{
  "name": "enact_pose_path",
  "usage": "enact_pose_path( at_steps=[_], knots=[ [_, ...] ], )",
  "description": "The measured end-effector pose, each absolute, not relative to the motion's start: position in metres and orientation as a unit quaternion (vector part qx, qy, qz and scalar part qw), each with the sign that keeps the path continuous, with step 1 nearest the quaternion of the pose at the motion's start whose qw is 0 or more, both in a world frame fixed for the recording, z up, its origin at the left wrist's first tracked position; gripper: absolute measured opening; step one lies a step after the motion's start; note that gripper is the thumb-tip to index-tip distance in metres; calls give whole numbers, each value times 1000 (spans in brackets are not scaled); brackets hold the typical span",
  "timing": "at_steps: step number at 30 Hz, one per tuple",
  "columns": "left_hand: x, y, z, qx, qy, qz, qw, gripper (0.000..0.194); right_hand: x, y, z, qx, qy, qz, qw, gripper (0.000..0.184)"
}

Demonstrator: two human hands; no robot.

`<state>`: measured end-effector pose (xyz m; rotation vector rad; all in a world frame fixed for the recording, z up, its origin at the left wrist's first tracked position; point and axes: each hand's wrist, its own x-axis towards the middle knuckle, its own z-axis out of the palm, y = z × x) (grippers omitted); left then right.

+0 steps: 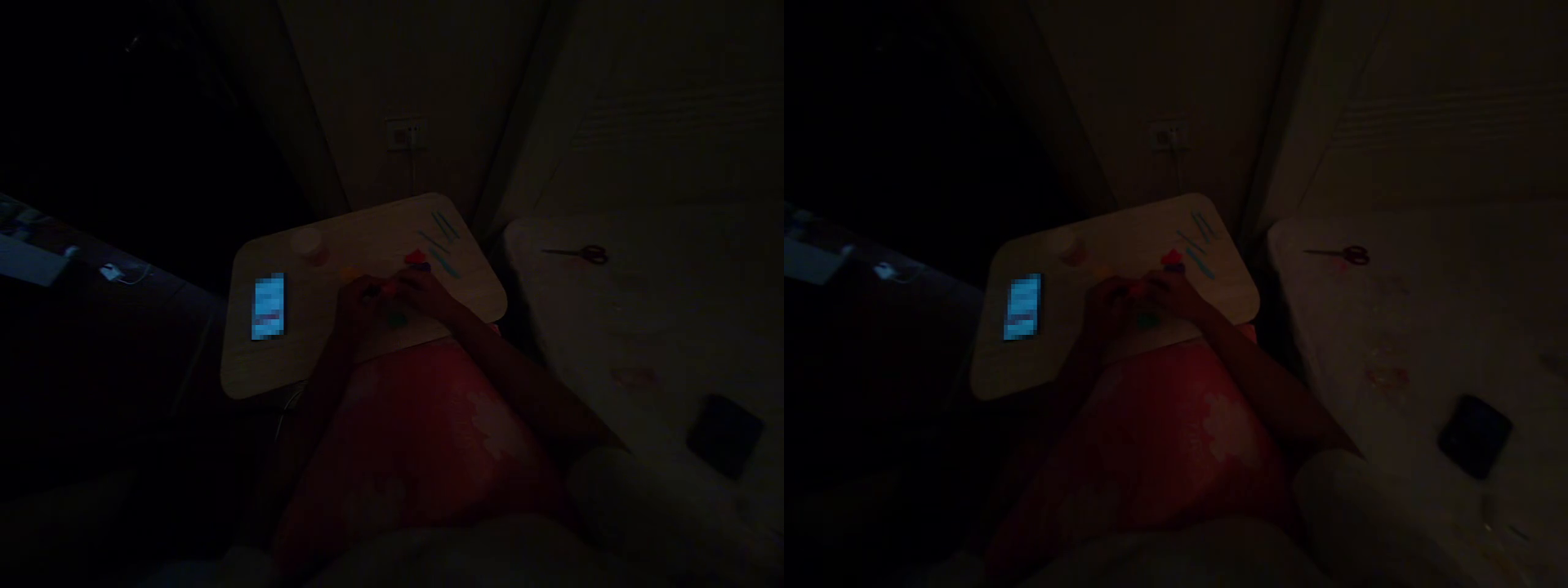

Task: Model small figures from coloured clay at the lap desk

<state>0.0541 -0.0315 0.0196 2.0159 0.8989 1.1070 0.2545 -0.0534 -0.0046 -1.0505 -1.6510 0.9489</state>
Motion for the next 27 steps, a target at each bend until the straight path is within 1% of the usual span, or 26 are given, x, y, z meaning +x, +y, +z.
enact_pose_path(
  at_steps=[5, 8, 11, 13, 16, 19, 27],
  knots=[
    [57, -33, 18, 744, 369, 430, 354, 25, 253, -53, -10, -415, -650, 404, 492, 46],
    [58, -34, 15, 733, 368, 436, 371, 27, 254, -53, -11, -432, -647, 390, 492, 41],
    [57, -34, 14, 731, 356, 450, 369, 39, 256, -53, -9, -443, -654, 375, 485, 40],
    [56, -34, 15, 758, 339, 437, 345, 43, 256, -53, -6, -452, -654, 369, 481, 41],
    [54, -32, 15, 805, 319, 404, 296, 34, 256, -54, -4, -465, -652, 364, 476, 41],
    [53, -31, 14, 807, 328, 406, 276, 28, 256, -54, -4, -472, -658, 360, 463, 41],
    [53, -32, 15, 781, 356, 417, 299, 31, 258, -53, -7, -478, -662, 360, 452, 41]
  ],
)
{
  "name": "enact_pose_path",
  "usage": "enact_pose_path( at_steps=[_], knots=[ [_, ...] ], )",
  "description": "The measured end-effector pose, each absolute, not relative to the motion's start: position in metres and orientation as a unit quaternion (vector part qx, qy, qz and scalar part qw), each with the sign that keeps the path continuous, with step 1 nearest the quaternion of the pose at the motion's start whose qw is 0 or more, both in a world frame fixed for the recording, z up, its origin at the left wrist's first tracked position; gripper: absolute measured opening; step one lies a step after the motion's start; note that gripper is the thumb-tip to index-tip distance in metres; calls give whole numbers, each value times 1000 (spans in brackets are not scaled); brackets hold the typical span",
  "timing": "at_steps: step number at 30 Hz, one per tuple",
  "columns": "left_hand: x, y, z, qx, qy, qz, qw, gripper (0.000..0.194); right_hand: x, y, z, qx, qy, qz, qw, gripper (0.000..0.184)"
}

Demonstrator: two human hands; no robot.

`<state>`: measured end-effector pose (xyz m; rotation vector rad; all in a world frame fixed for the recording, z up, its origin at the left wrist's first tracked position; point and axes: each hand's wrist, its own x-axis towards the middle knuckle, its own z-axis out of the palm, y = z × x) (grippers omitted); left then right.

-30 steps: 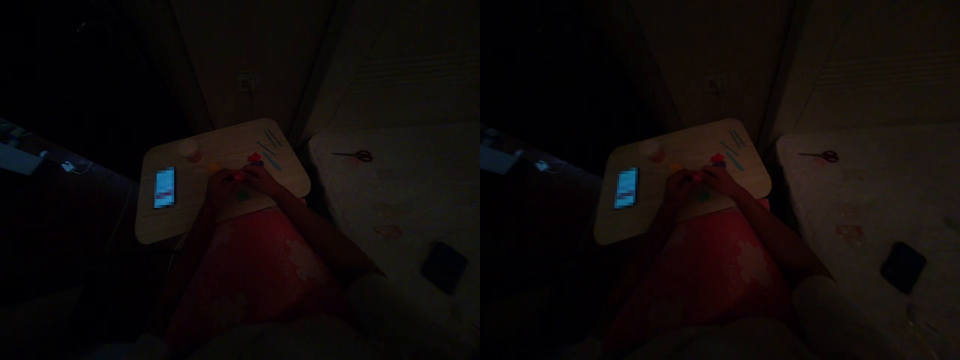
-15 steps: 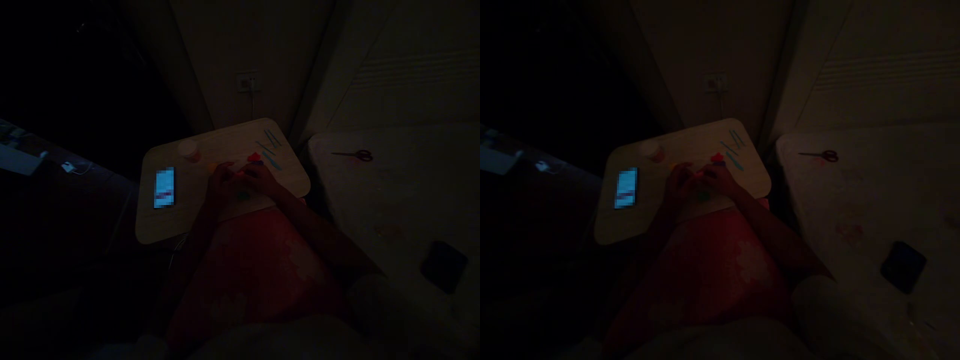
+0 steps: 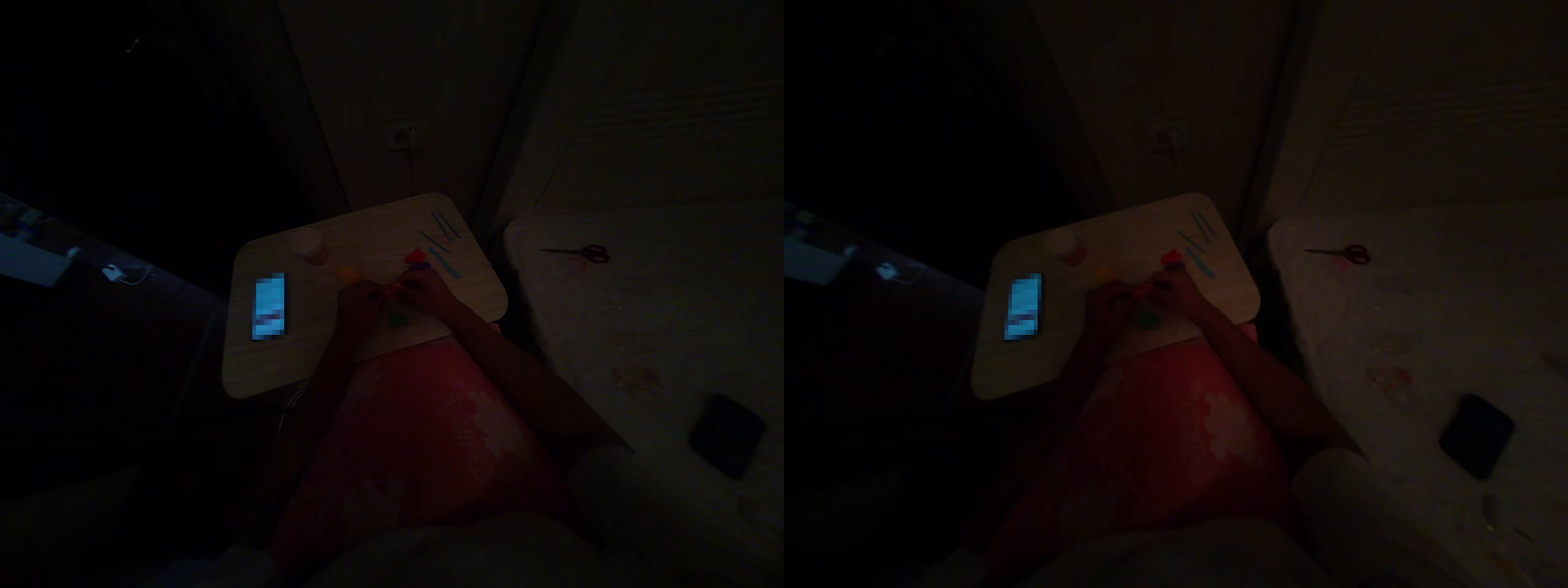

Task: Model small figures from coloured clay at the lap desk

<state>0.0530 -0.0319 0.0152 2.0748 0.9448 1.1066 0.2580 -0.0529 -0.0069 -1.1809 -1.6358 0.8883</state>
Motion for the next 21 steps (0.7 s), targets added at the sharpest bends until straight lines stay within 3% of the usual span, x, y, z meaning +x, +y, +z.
enact_pose_path(
  at_steps=[6, 10, 17, 21],
  knots=[
    [56, -33, 17, 735, 392, 448, 325, 23, 255, -54, -5, -461, -630, 384, 493, 41],
    [58, -32, 15, 702, 409, 465, 352, 26, 254, -55, -7, -432, -607, 399, 534, 56],
    [58, -33, 13, 718, 369, 461, 367, 43, 257, -52, -9, -452, -613, 376, 527, 30],
    [58, -34, 16, 739, 355, 446, 359, 31, 257, -51, -11, -450, -600, 402, 525, 34]
  ],
)
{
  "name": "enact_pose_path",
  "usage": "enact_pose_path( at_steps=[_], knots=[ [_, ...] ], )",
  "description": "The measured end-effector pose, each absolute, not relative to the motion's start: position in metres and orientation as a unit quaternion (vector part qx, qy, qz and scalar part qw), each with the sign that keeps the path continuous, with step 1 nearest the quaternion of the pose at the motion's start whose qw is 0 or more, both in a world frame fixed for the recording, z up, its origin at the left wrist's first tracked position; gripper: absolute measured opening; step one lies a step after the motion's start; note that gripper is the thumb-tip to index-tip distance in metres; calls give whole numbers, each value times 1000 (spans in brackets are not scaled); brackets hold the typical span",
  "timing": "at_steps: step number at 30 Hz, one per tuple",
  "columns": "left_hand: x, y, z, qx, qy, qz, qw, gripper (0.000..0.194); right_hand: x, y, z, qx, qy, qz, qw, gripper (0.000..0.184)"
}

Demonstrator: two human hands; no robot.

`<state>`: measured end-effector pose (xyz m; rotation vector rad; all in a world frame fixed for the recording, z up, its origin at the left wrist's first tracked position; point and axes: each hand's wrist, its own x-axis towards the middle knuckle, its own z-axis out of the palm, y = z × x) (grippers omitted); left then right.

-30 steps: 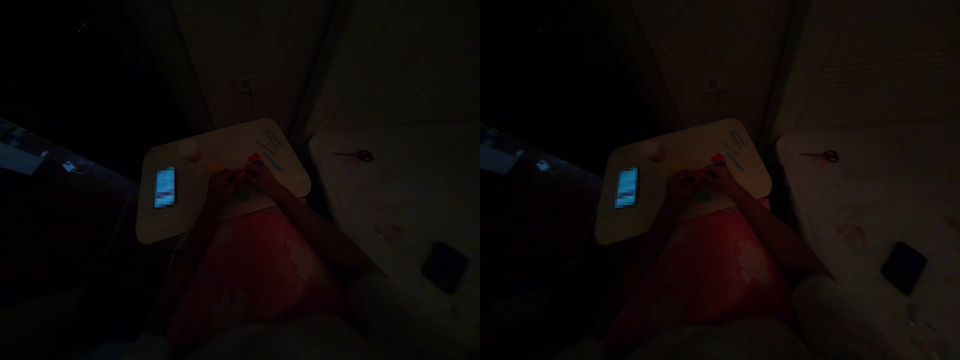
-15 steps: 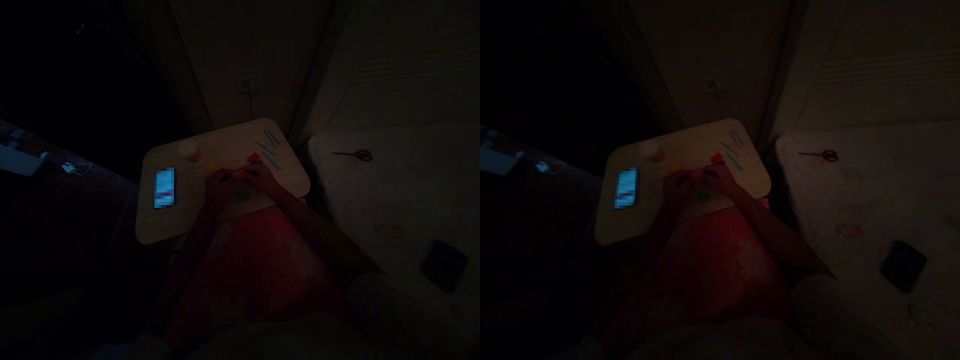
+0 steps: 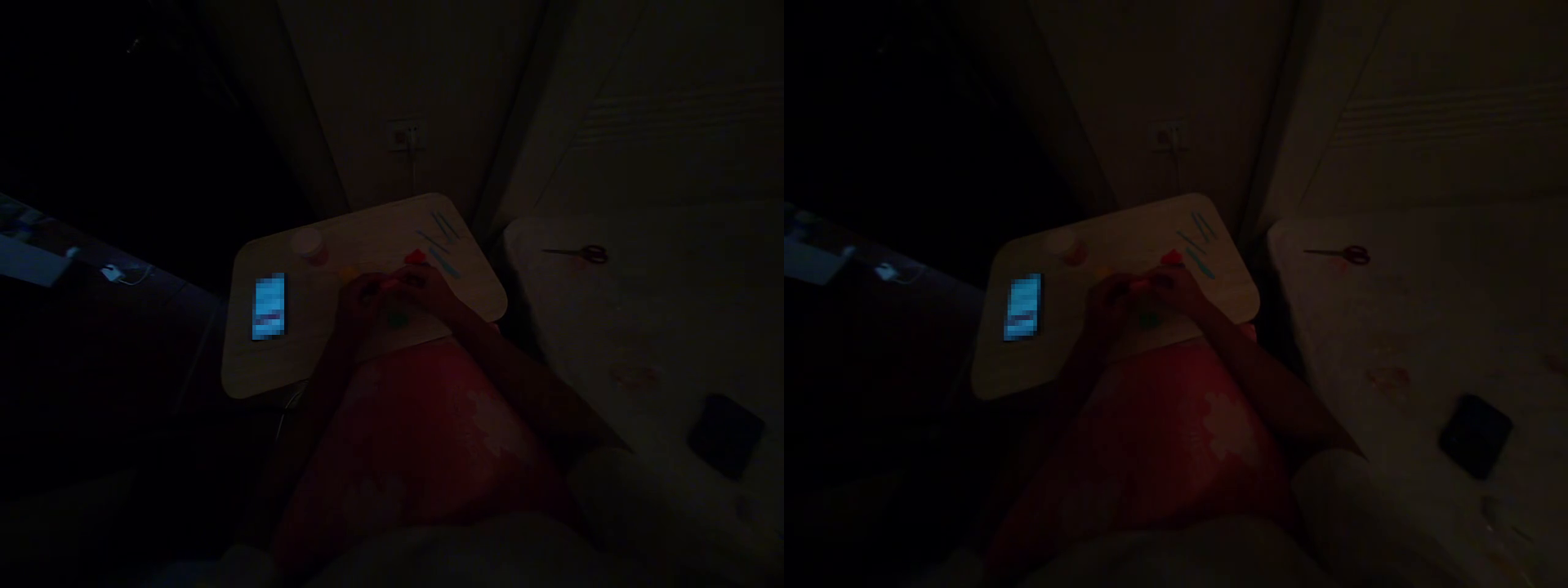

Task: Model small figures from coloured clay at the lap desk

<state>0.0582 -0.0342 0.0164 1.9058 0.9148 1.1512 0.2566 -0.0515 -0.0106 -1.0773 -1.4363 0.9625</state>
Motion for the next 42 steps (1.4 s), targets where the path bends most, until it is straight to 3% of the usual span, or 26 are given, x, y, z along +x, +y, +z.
enact_pose_path(
  at_steps=[7, 20, 31, 42],
  knots=[
    [56, -33, 16, 771, 330, 436, 326, 29, 256, -54, -8, -446, -564, 457, 524, 42],
    [51, -29, 11, 799, 309, 430, 286, 16, 258, -51, -10, -447, -611, 432, 490, 38],
    [54, -32, 13, 762, 362, 436, 312, 21, 257, -54, -4, -479, -634, 365, 486, 35],
    [57, -34, 15, 698, 393, 476, 364, 39, 255, -56, -1, -445, -579, 451, 513, 42]
  ],
)
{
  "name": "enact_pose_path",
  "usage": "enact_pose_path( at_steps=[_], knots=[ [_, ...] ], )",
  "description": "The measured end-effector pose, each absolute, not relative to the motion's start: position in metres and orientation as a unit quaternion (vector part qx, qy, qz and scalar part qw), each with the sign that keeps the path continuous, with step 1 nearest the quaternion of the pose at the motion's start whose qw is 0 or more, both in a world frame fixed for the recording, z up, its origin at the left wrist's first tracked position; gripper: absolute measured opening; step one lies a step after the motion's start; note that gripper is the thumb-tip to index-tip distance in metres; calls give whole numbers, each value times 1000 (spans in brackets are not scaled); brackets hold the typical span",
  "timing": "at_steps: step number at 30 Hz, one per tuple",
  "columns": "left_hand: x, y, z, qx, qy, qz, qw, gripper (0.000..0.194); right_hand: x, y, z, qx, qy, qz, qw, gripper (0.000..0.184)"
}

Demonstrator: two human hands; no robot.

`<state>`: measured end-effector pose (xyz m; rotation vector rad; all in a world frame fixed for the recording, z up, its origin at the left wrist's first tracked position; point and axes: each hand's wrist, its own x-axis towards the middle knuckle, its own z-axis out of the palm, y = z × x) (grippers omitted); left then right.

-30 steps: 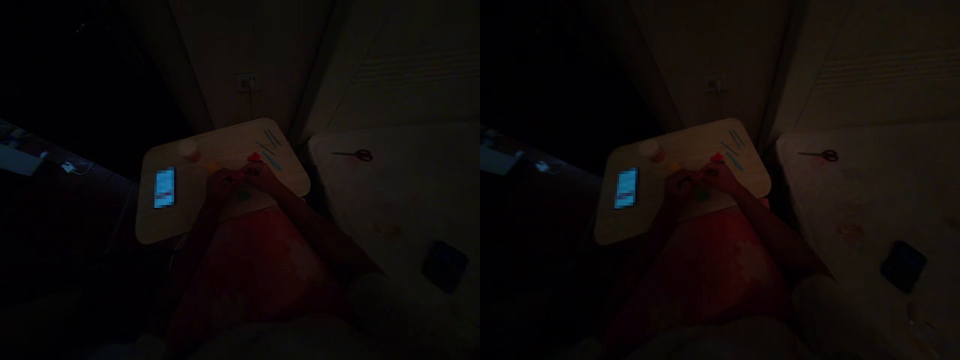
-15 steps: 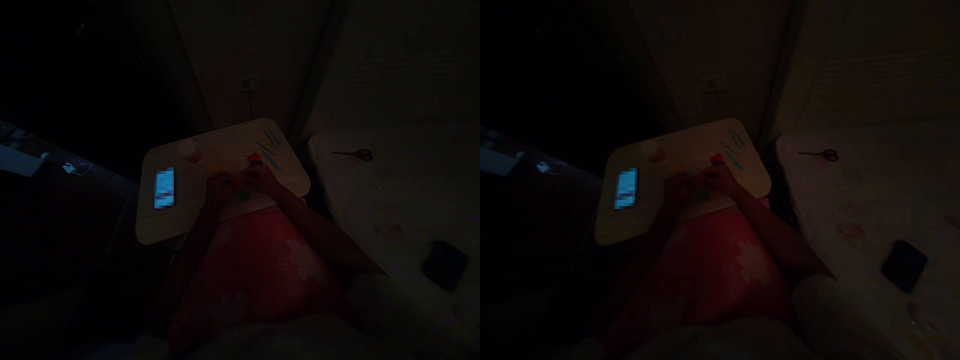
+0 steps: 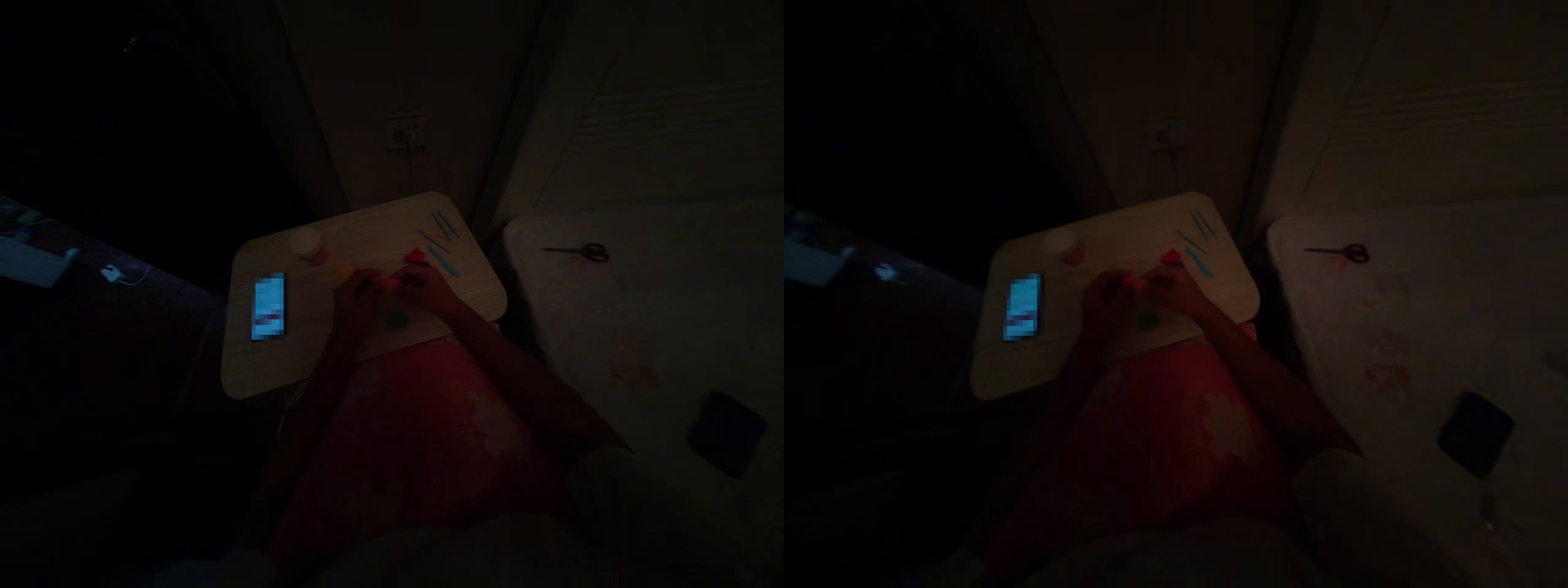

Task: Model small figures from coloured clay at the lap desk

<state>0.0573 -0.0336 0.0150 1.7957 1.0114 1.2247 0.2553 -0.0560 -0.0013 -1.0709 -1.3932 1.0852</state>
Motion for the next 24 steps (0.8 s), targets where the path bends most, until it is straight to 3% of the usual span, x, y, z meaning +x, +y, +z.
enact_pose_path(
  at_steps=[15, 24],
  knots=[
    [58, -33, 14, 705, 370, 471, 381, 27, 253, -59, -5, -472, -651, 341, 486, 31],
    [54, -24, 7, 758, 319, 443, 358, 30, 253, -61, -1, -430, -694, 328, 475, 52]
  ],
)
